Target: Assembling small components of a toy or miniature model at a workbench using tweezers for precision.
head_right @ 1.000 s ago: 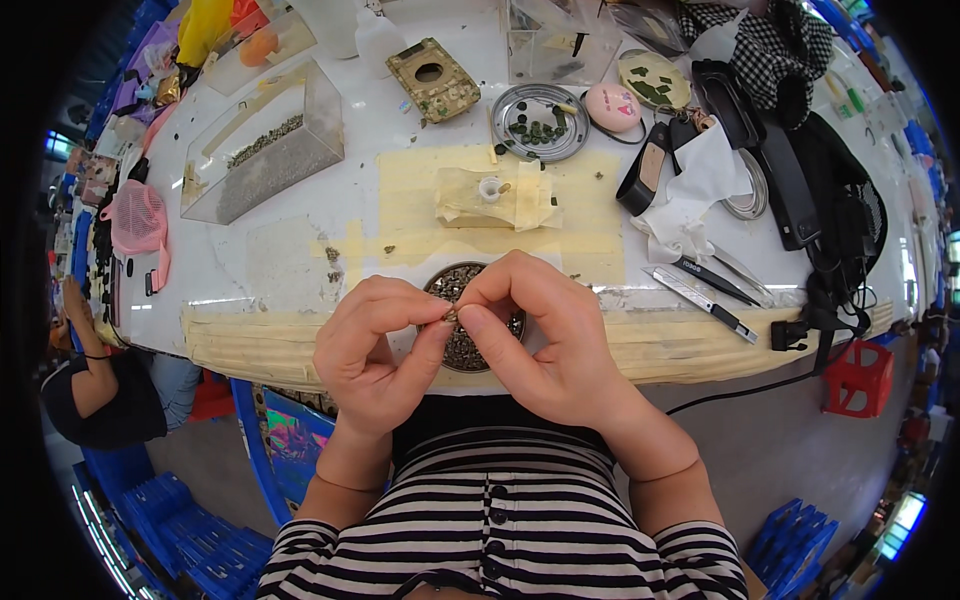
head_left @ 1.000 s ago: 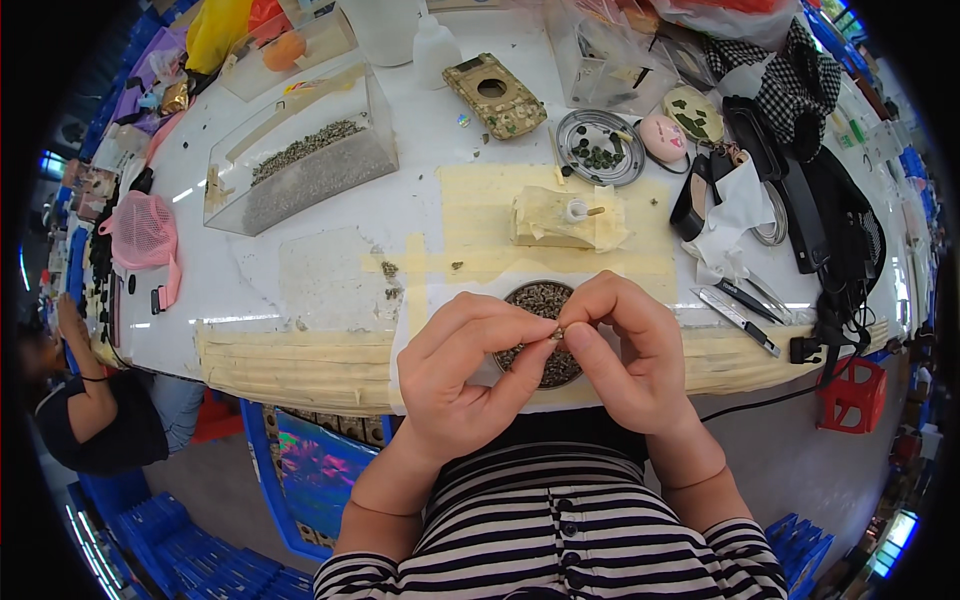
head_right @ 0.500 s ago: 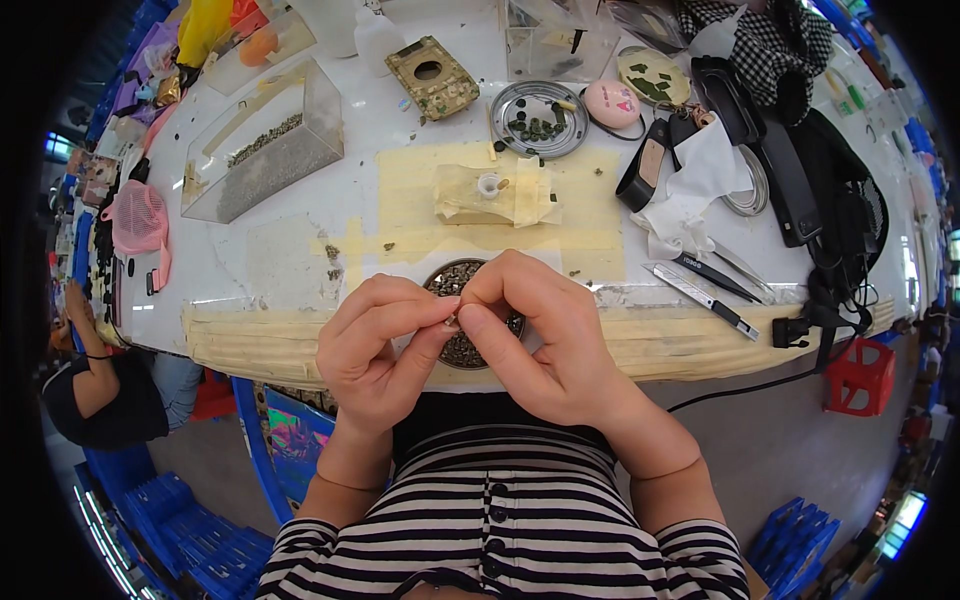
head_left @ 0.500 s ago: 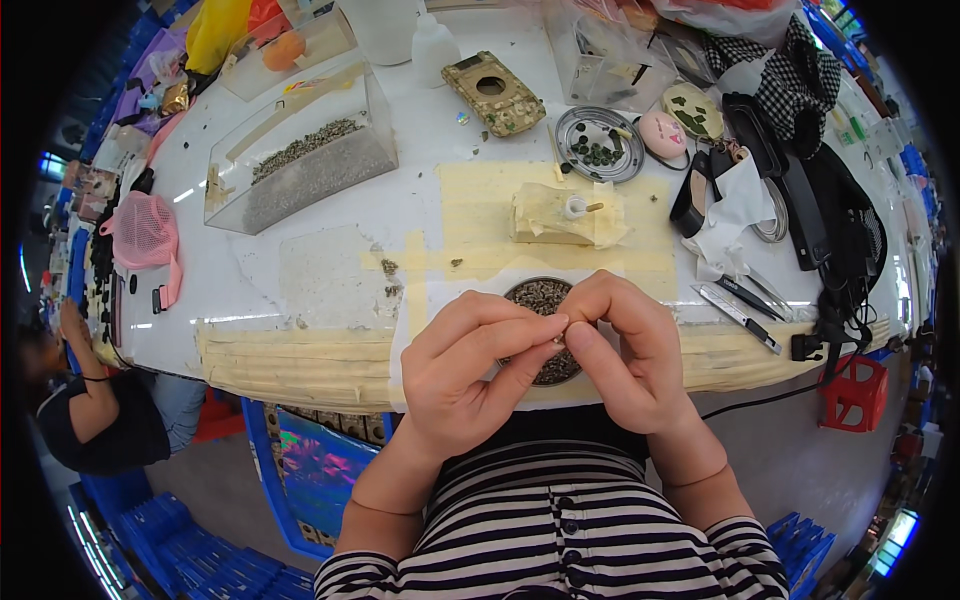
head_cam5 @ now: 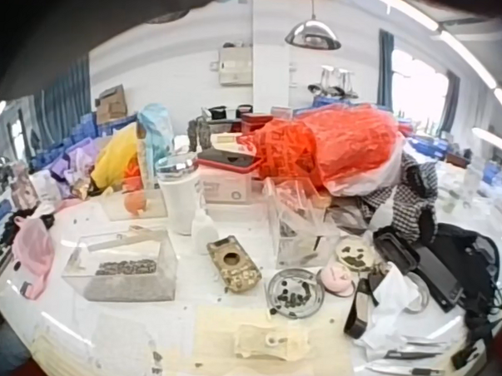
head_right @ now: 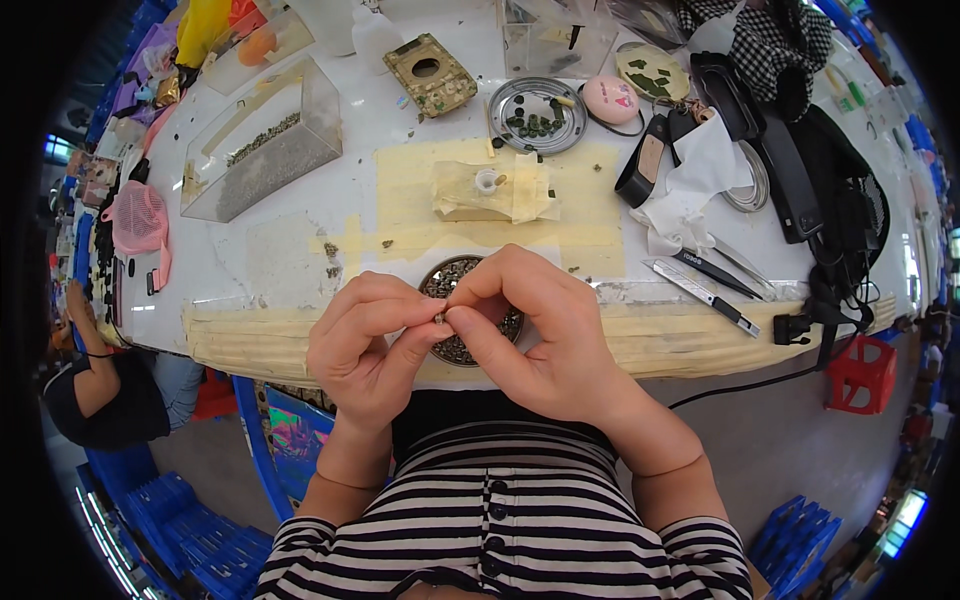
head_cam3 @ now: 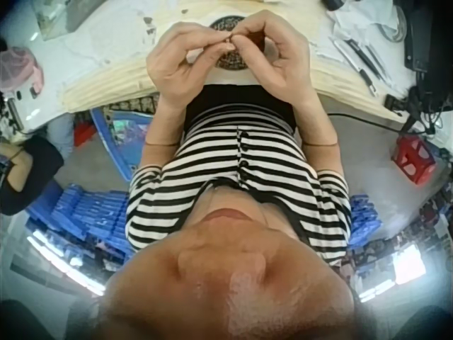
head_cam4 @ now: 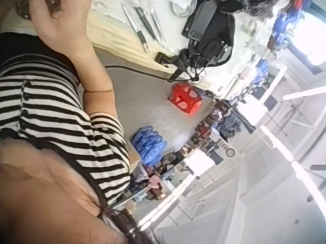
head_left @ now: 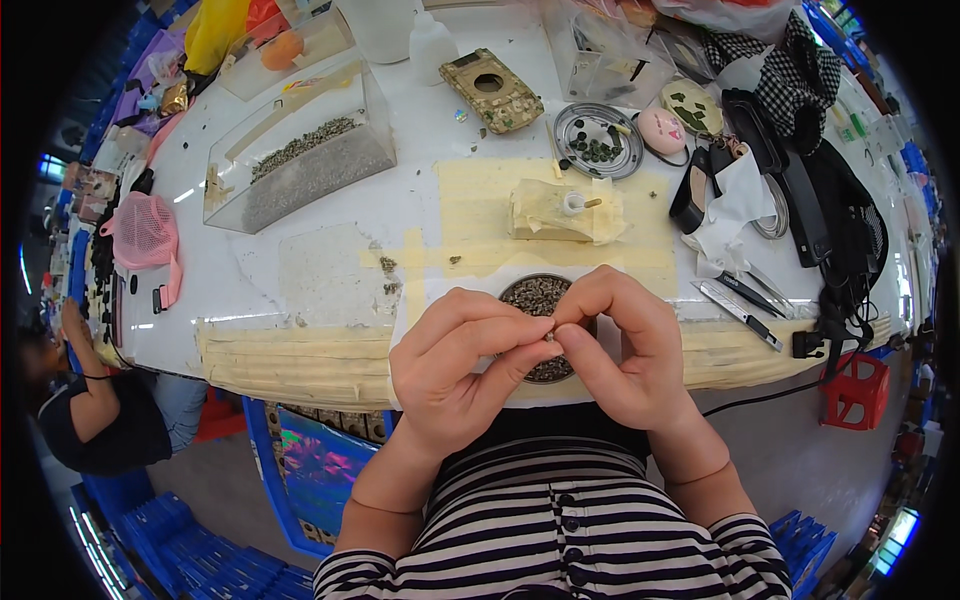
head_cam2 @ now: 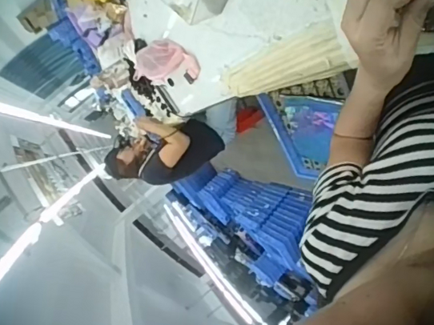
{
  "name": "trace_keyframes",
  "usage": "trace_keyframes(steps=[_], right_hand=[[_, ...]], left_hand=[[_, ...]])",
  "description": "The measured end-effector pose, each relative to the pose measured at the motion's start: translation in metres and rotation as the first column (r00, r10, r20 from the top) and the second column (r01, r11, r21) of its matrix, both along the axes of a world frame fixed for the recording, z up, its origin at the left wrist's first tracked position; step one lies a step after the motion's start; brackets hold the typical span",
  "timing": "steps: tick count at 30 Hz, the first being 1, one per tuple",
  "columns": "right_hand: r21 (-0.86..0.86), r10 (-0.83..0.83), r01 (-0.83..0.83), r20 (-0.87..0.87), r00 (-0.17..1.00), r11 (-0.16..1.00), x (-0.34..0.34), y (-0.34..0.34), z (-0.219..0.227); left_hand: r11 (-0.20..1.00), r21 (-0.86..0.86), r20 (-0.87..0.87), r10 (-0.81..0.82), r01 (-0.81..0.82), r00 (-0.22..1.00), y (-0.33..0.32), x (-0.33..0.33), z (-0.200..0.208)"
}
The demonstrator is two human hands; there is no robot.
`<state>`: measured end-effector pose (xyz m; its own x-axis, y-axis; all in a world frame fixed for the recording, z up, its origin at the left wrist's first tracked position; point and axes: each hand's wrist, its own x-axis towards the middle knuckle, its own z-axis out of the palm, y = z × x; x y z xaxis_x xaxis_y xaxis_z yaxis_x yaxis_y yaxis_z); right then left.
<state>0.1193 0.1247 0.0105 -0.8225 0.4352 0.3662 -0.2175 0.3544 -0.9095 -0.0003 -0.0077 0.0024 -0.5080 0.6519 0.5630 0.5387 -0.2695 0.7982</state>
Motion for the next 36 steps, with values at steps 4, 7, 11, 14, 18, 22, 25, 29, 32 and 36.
trace_keyframes(steps=[4,7,11,14,18,22,25,29,32,36], right_hand=[[0.013,-0.046,0.046,-0.032,0.998,0.999,0.0001,-0.0020,0.0009],[0.188,-0.087,0.105,-0.104,0.991,0.976,-0.0024,-0.0027,-0.0003],[0.331,-0.097,0.151,-0.174,0.980,0.931,-0.0053,-0.0042,-0.0025],[0.355,-0.101,0.159,-0.175,0.979,0.921,-0.0057,-0.0051,-0.0020],[0.348,-0.104,0.156,-0.163,0.981,0.925,-0.0049,-0.0052,-0.0023],[0.350,-0.102,0.152,-0.158,0.982,0.925,-0.0040,-0.0044,-0.0026],[0.345,-0.103,0.155,-0.165,0.981,0.926,-0.0042,-0.0038,-0.0027],[0.327,-0.120,0.164,-0.152,0.981,0.931,-0.0037,-0.0041,-0.0007],[0.320,-0.139,0.187,-0.168,0.976,0.929,-0.0037,-0.0050,-0.0017],[0.317,-0.154,0.205,-0.181,0.971,0.926,-0.0034,-0.0041,-0.0006]], left_hand=[[1.000,-0.001,0.021,0.002,-0.002,1.000,-0.0010,-0.0012,-0.0029],[0.996,-0.019,0.200,-0.078,0.083,0.977,-0.0024,-0.0030,-0.0049],[0.985,0.001,0.473,-0.151,0.171,0.868,-0.0051,-0.0020,-0.0043],[0.980,0.024,0.538,-0.180,0.198,0.824,-0.0061,-0.0023,-0.0051],[0.977,0.021,0.538,-0.188,0.210,0.821,-0.0068,-0.0031,-0.0053],[0.977,-0.005,0.487,-0.186,0.215,0.854,-0.0060,-0.0041,-0.0040],[0.982,-0.026,0.457,-0.155,0.187,0.876,-0.0062,-0.0031,-0.0026],[0.989,-0.037,0.409,-0.118,0.146,0.905,-0.0063,-0.0026,-0.0024],[0.989,-0.022,0.404,-0.125,0.146,0.906,-0.0049,-0.0023,-0.0021],[0.989,-0.013,0.401,-0.129,0.147,0.907,-0.0039,-0.0020,-0.0039]])
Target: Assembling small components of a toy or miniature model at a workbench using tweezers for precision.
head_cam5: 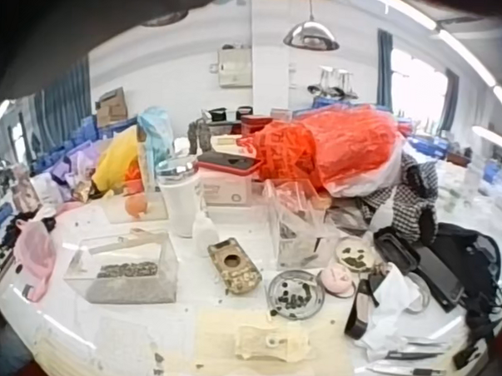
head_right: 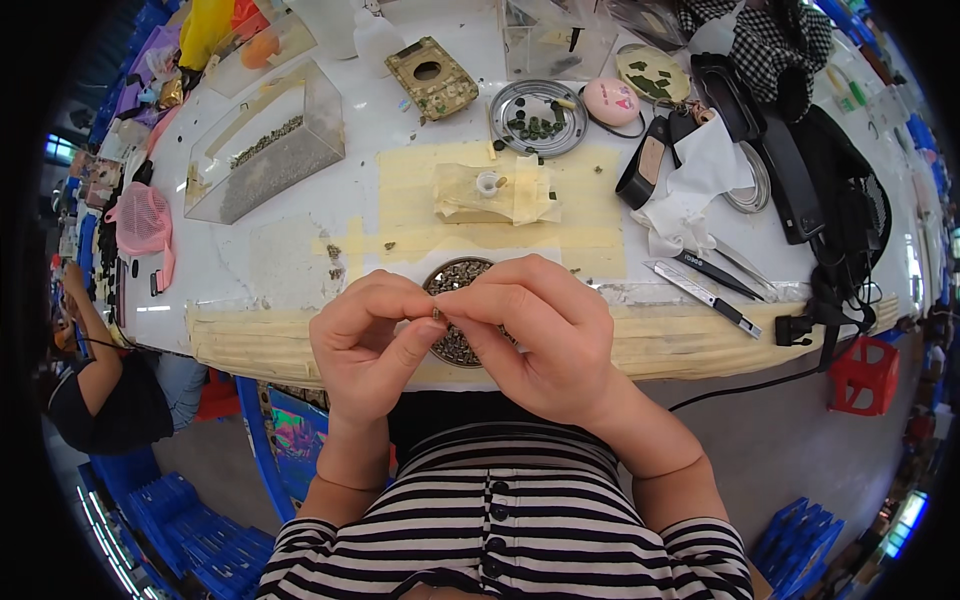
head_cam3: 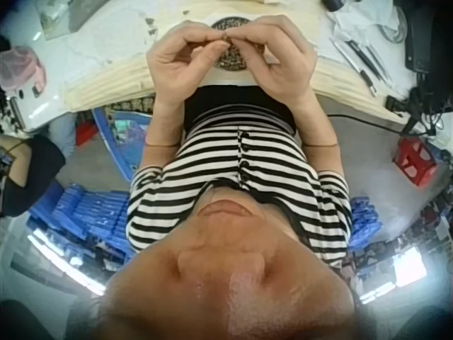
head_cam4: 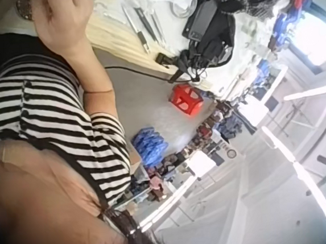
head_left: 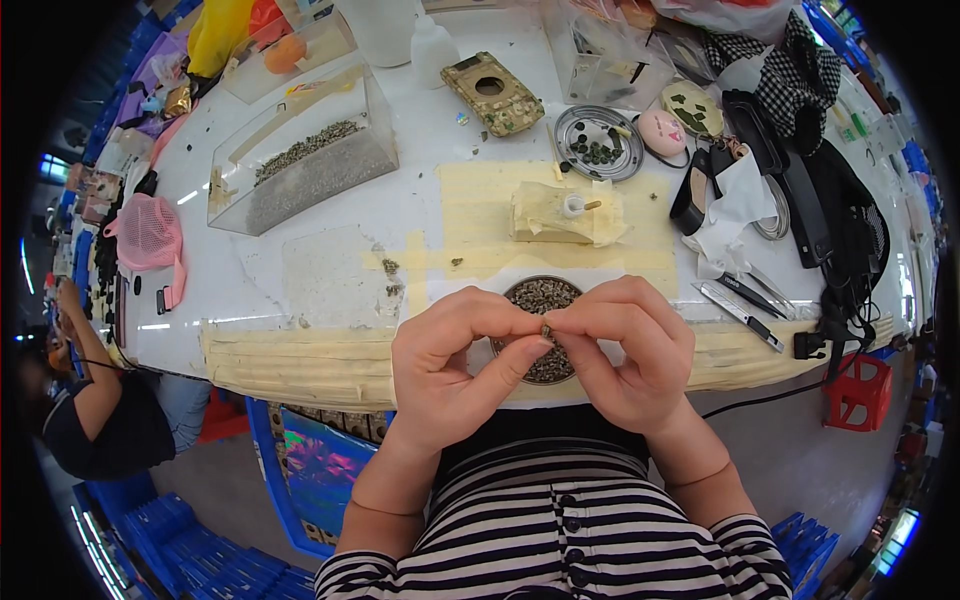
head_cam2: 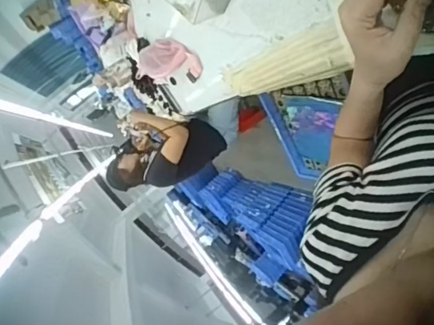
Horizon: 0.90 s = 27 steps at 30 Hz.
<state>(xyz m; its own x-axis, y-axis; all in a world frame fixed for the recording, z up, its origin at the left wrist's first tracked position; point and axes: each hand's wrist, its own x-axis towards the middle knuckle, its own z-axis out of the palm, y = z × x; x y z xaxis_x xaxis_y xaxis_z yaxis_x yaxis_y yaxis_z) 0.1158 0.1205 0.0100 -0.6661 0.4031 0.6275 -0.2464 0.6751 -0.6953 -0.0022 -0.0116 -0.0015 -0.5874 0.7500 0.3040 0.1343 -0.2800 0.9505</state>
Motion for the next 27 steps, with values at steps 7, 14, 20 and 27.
trace_keyframes(steps=[7,14,20,27], right_hand=[[0.027,-0.035,0.035,-0.010,0.999,0.999,-0.0015,-0.0001,-0.0025],[0.028,-0.057,0.057,0.008,0.998,0.998,-0.0023,-0.0010,-0.0019],[0.008,-0.061,0.061,0.027,0.998,0.998,-0.0026,-0.0024,-0.0019],[0.002,-0.064,0.064,0.042,0.997,0.998,-0.0029,-0.0032,-0.0018]], left_hand=[[0.996,0.026,-0.137,0.087,-0.084,0.987,0.0022,0.0007,-0.0002],[0.981,0.053,-0.330,0.192,-0.185,0.924,0.0051,0.0019,-0.0007],[0.972,0.075,-0.387,0.232,-0.221,0.893,0.0052,0.0033,-0.0008],[0.963,0.089,-0.450,0.267,-0.255,0.852,0.0054,0.0053,-0.0004]])
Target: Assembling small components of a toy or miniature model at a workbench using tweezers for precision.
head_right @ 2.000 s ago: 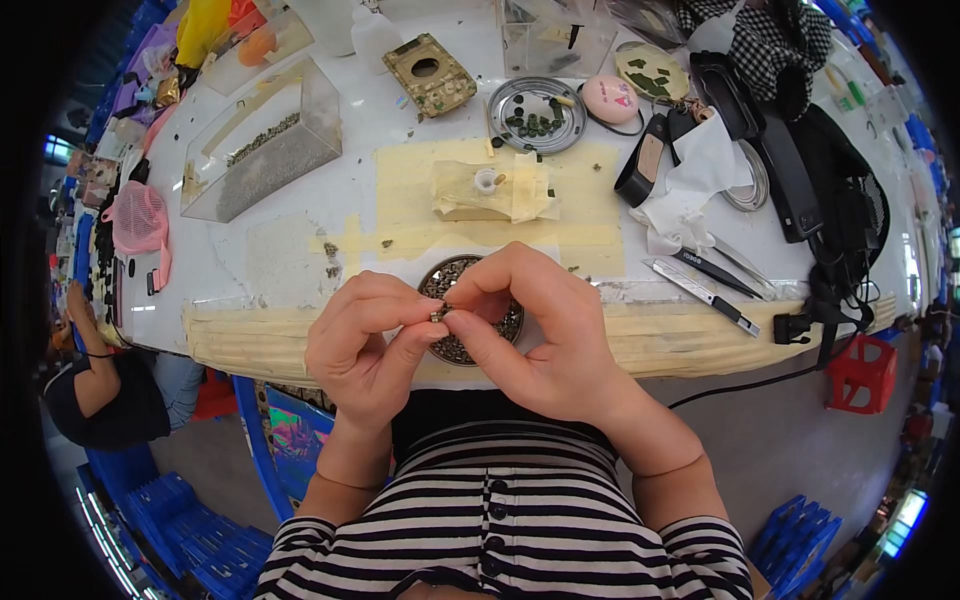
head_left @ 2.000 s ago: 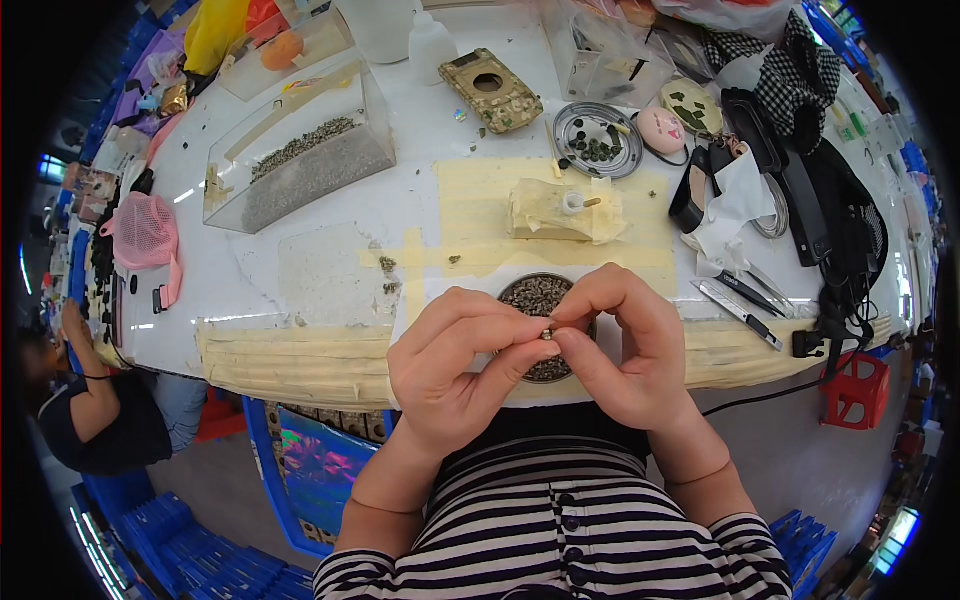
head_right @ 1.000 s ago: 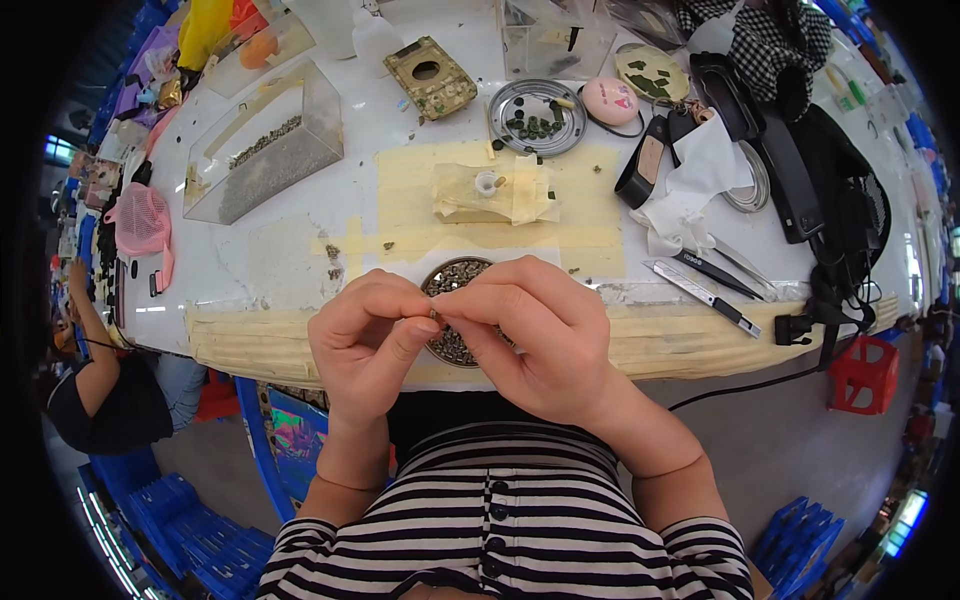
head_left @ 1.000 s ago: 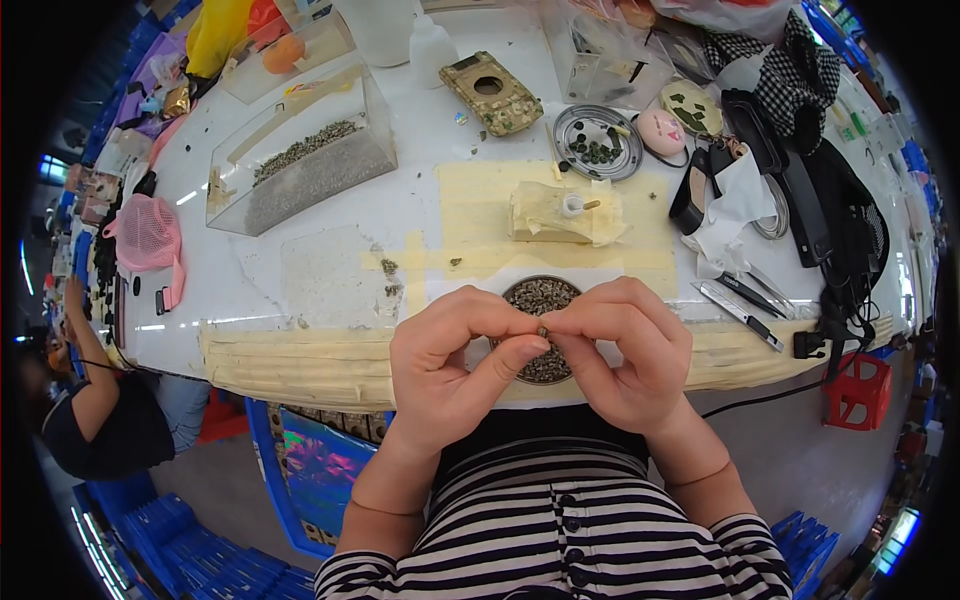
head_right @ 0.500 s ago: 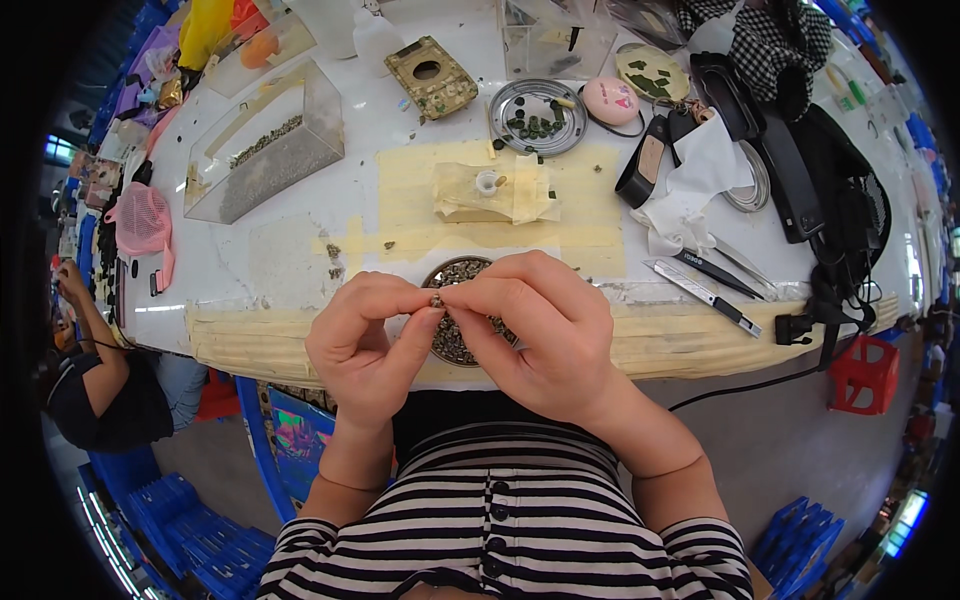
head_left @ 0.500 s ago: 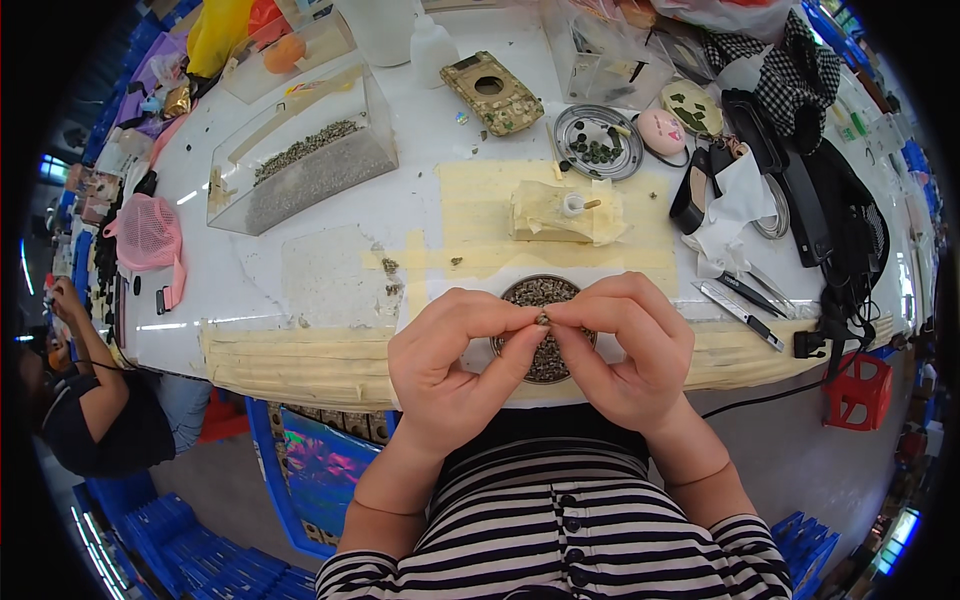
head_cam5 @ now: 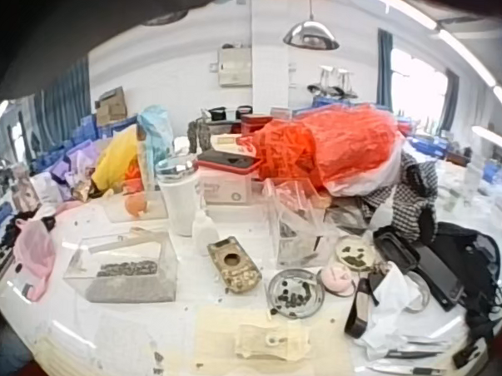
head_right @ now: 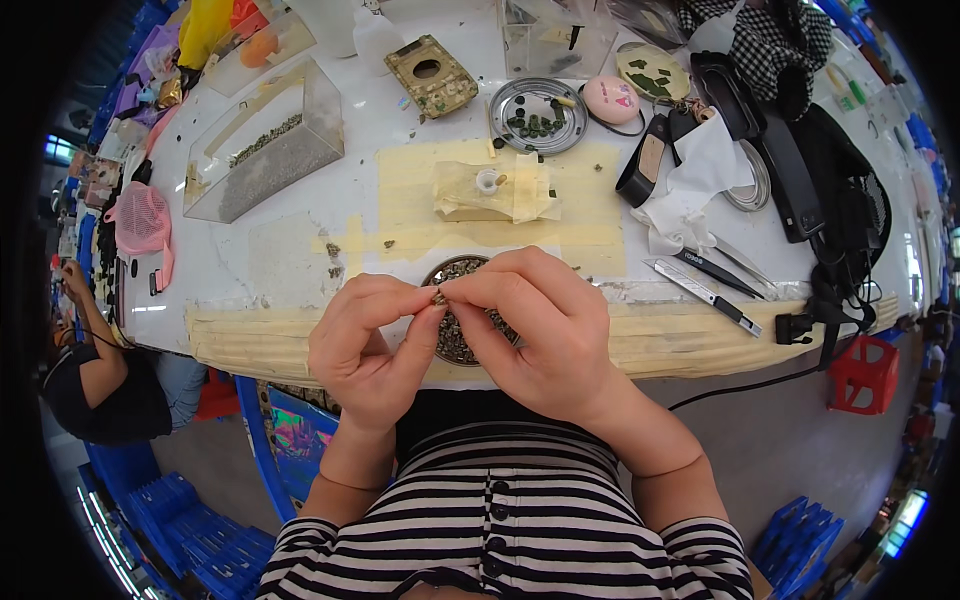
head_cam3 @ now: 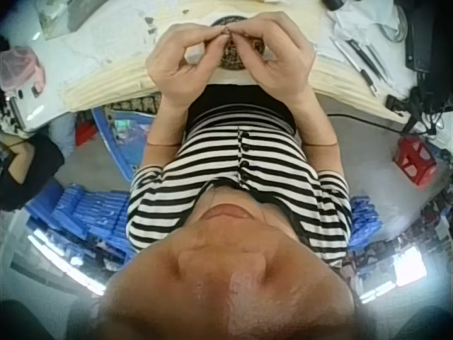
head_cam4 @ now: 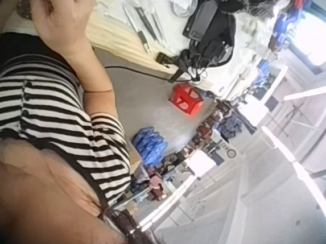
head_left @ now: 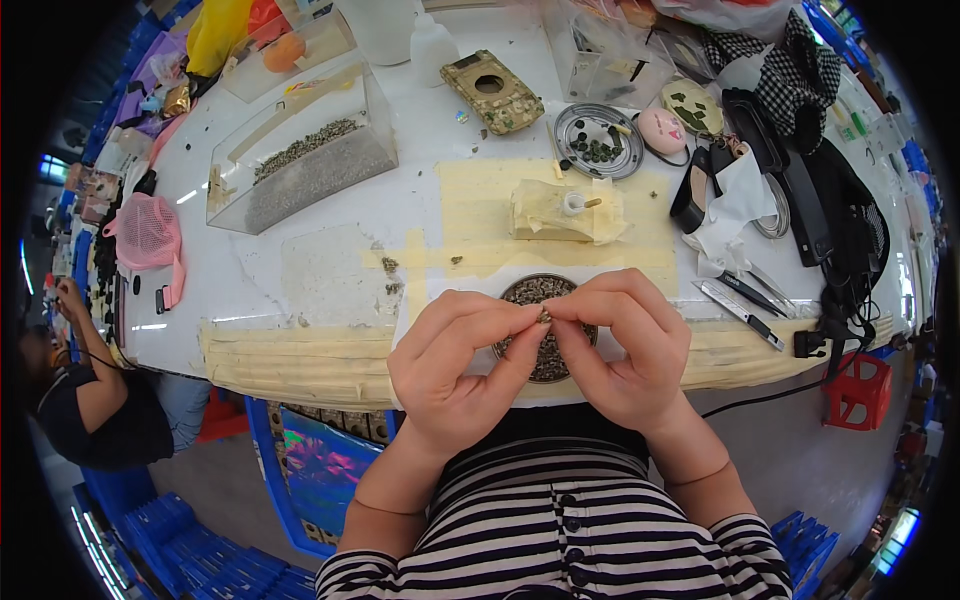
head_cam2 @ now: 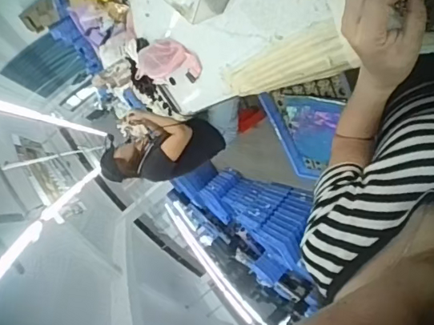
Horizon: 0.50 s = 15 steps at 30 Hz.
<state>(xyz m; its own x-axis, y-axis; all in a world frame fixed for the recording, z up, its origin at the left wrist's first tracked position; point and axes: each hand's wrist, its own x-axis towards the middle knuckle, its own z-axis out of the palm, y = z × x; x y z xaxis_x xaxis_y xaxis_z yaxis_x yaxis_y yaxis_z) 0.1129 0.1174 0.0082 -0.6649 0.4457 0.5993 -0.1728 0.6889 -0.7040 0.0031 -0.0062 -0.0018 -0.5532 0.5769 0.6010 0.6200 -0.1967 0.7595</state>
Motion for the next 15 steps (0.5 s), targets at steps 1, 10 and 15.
trace_keyframes(steps=[1,10,15], right_hand=[[0.000,0.001,-0.001,0.000,1.000,1.000,0.000,0.000,0.000],[0.002,-0.008,0.008,-0.003,1.000,1.000,0.001,0.003,0.001],[0.020,0.097,-0.095,-0.094,0.991,0.995,0.020,0.002,0.018]], left_hand=[[1.000,-0.001,-0.003,0.003,-0.003,1.000,0.000,0.000,0.000],[1.000,0.009,-0.037,0.014,-0.014,0.999,0.004,0.001,0.000],[1.000,0.017,-0.029,0.027,-0.027,0.999,0.001,0.000,-0.002]])
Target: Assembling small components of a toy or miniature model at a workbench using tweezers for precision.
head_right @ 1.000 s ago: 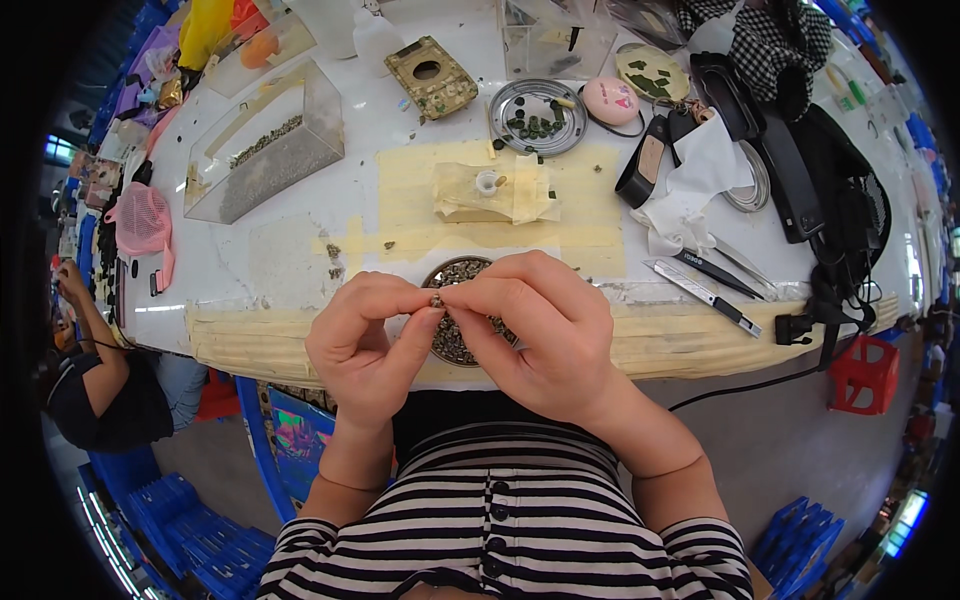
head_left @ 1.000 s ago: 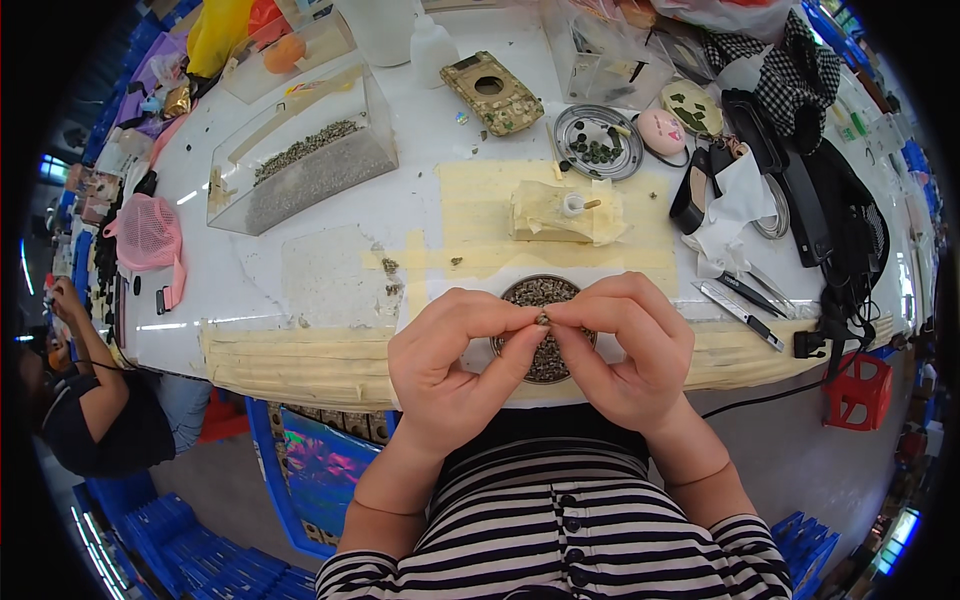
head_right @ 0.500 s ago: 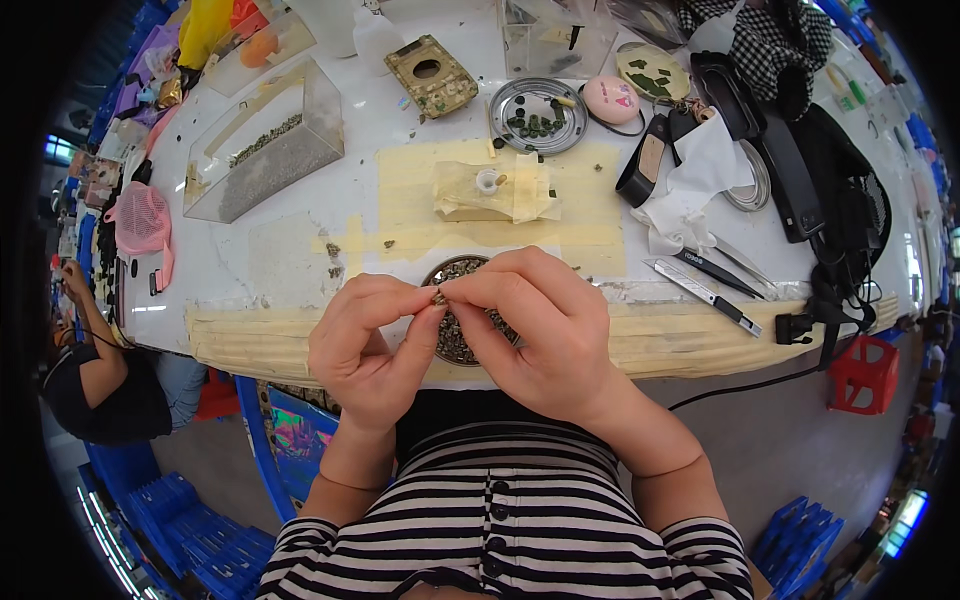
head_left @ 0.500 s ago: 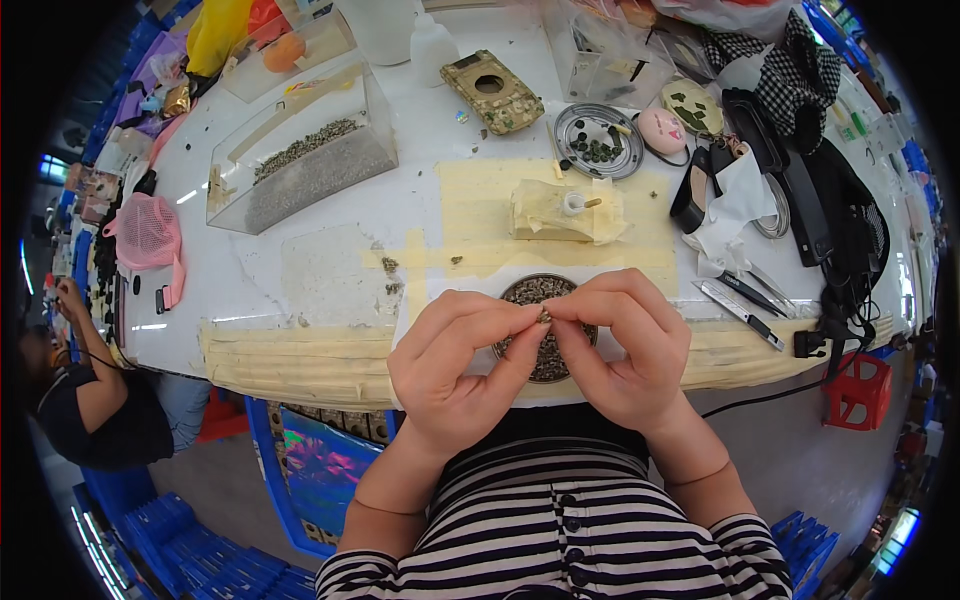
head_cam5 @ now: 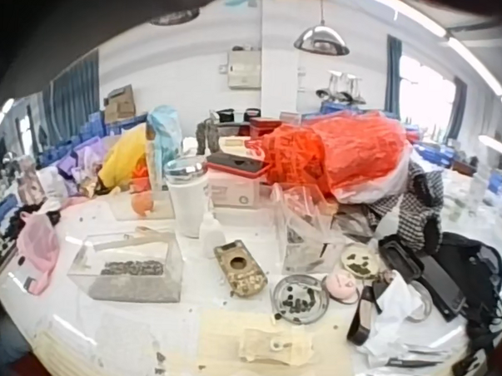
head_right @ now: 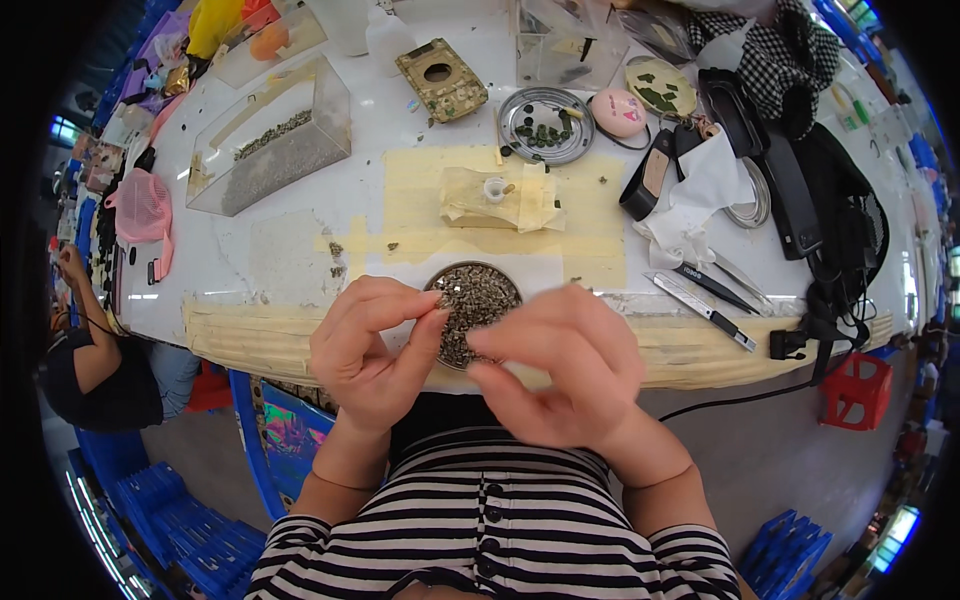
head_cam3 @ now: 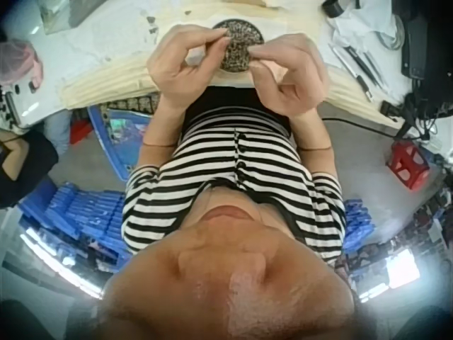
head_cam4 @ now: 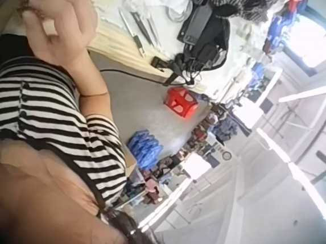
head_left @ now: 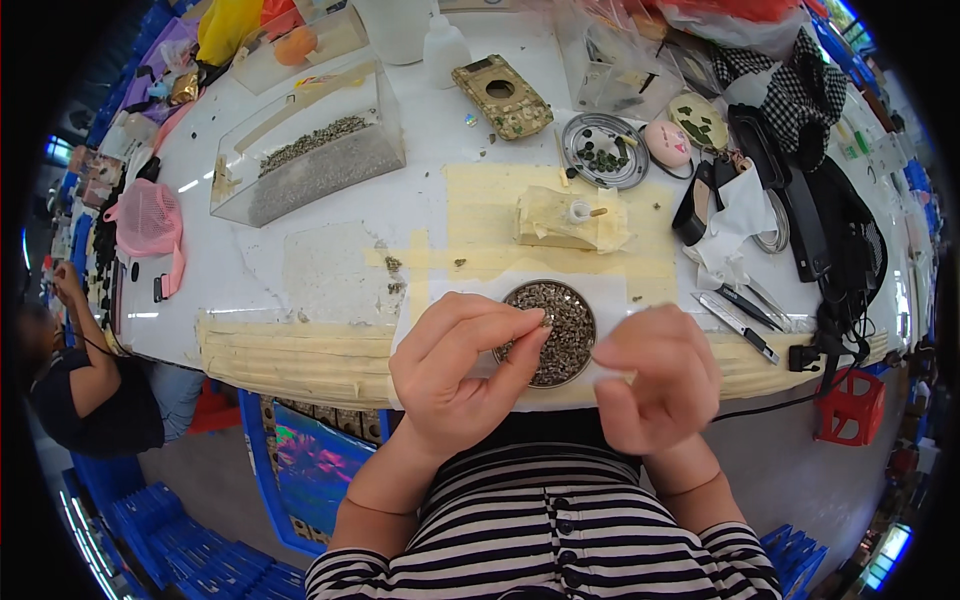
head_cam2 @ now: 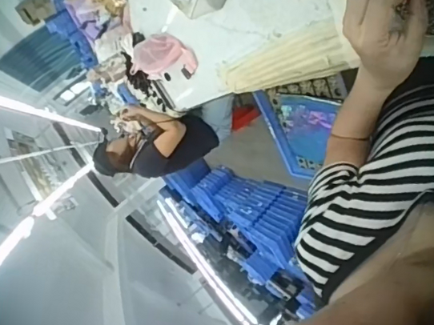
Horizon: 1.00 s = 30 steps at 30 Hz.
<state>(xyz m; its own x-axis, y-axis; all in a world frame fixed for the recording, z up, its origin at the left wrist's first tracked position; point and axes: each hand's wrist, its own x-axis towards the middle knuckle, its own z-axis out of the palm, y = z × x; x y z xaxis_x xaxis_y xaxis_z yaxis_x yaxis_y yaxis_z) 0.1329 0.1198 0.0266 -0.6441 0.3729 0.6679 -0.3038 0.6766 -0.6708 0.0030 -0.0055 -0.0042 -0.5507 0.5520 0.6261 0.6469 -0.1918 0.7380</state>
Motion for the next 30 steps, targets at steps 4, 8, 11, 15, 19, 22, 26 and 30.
trace_keyframes(steps=[4,8,11,15,19,22,26,30], right_hand=[[0.284,0.337,-0.181,-0.776,0.532,0.941,0.011,-0.022,0.036],[0.227,0.215,0.005,-0.929,0.300,0.974,0.001,-0.034,0.061],[0.217,0.206,-0.013,-0.904,0.374,0.976,0.000,-0.035,0.052],[0.219,0.270,-0.159,-0.822,0.502,0.963,0.010,-0.049,0.027],[0.250,0.246,-0.054,-0.854,0.458,0.967,0.004,-0.042,0.032],[0.187,0.202,-0.078,-0.881,0.428,0.979,0.002,-0.043,0.045],[0.177,0.221,-0.146,-0.887,0.405,0.973,0.003,-0.046,0.048],[0.244,0.347,-0.294,-0.857,0.380,0.924,0.006,-0.047,0.039]], left_hand=[[0.999,-0.009,0.001,-0.046,0.046,0.999,0.003,0.001,0.006],[0.998,-0.009,-0.070,-0.058,0.058,0.996,0.005,0.001,0.001],[0.999,-0.014,-0.068,-0.043,0.042,0.997,0.003,0.000,0.000],[0.998,-0.020,-0.077,-0.063,0.062,0.995,0.006,0.000,0.001],[0.998,-0.020,-0.085,-0.069,0.067,0.994,0.007,0.001,0.001],[0.998,-0.022,-0.085,-0.054,0.052,0.995,0.006,0.001,0.001],[0.999,-0.021,-0.092,-0.050,0.048,0.995,0.005,0.001,0.000],[0.997,-0.018,-0.095,-0.070,0.069,0.993,0.009,0.002,0.002]])
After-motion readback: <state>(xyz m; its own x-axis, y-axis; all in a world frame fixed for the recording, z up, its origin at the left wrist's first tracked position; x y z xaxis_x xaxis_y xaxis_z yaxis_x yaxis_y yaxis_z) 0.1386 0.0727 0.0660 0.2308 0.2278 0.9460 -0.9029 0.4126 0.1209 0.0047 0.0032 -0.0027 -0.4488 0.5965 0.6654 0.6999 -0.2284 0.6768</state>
